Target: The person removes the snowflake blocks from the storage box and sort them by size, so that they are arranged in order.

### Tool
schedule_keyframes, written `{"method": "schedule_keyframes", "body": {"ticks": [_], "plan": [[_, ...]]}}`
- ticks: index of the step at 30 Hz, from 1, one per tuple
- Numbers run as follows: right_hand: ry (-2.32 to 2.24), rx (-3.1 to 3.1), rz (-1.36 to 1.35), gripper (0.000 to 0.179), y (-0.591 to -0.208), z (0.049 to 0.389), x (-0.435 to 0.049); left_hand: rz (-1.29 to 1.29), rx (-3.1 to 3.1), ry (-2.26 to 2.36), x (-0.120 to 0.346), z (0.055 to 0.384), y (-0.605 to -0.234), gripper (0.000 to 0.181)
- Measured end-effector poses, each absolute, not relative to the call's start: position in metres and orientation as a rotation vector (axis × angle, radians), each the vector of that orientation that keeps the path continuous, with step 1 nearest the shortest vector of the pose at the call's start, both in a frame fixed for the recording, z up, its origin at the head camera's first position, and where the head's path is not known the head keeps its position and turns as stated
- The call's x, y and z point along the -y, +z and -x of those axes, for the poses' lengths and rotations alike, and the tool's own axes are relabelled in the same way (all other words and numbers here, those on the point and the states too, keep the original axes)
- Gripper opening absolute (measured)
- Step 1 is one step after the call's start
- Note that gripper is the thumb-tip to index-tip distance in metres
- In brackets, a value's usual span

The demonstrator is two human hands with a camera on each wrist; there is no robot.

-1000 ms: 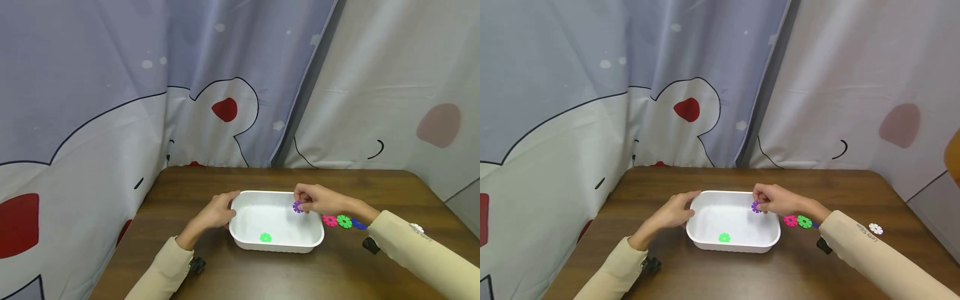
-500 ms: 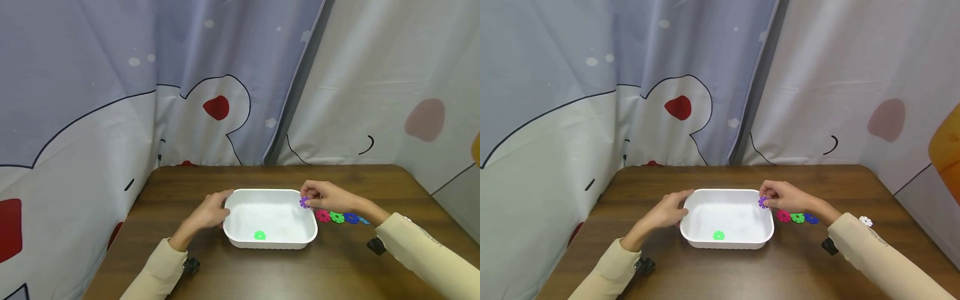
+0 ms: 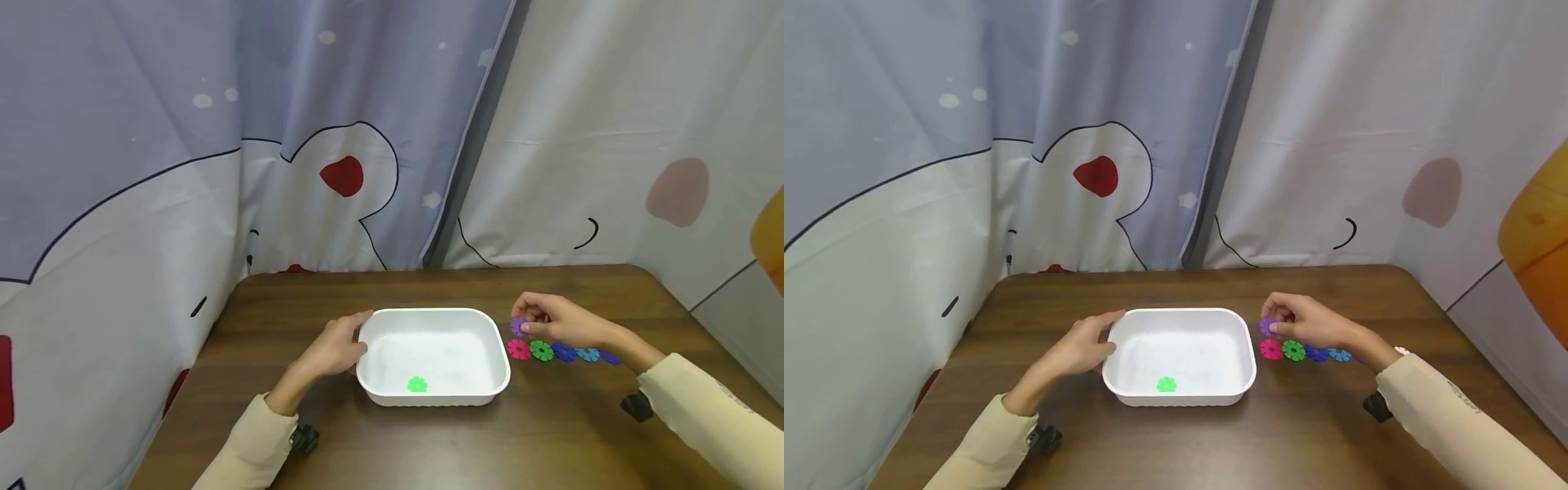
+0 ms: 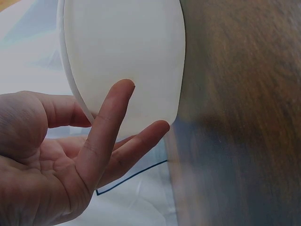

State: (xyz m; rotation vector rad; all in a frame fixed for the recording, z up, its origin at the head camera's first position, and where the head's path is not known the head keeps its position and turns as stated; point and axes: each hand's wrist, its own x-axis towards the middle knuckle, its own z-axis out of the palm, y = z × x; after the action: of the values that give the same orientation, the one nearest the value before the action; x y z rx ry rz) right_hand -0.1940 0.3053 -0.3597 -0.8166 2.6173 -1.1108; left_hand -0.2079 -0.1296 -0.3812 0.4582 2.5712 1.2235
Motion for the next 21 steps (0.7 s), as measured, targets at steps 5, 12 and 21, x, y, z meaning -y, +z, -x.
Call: {"method": "schedule_keyframes", "body": {"ticks": [5, 12, 21], "plan": [[-1.111, -2.638, 0.752, 0.013, -0.361, 0.189, -0.323, -0.463, -2.58, 1.204, 0.129, 0.207, -0.378, 0.067], [-1.121, -2.672, 0.703, 0.013, -0.364, 0.182, -0.347, -0.435, -2.595, 1.194, 0.129, 0.207, -0.378, 0.067], [-1.182, -2.686, 0.709, 0.013, -0.369, 0.171, -0.378, -0.451, -2.592, 1.191, 0.128, 0.209, -0.379, 0.067]]}}
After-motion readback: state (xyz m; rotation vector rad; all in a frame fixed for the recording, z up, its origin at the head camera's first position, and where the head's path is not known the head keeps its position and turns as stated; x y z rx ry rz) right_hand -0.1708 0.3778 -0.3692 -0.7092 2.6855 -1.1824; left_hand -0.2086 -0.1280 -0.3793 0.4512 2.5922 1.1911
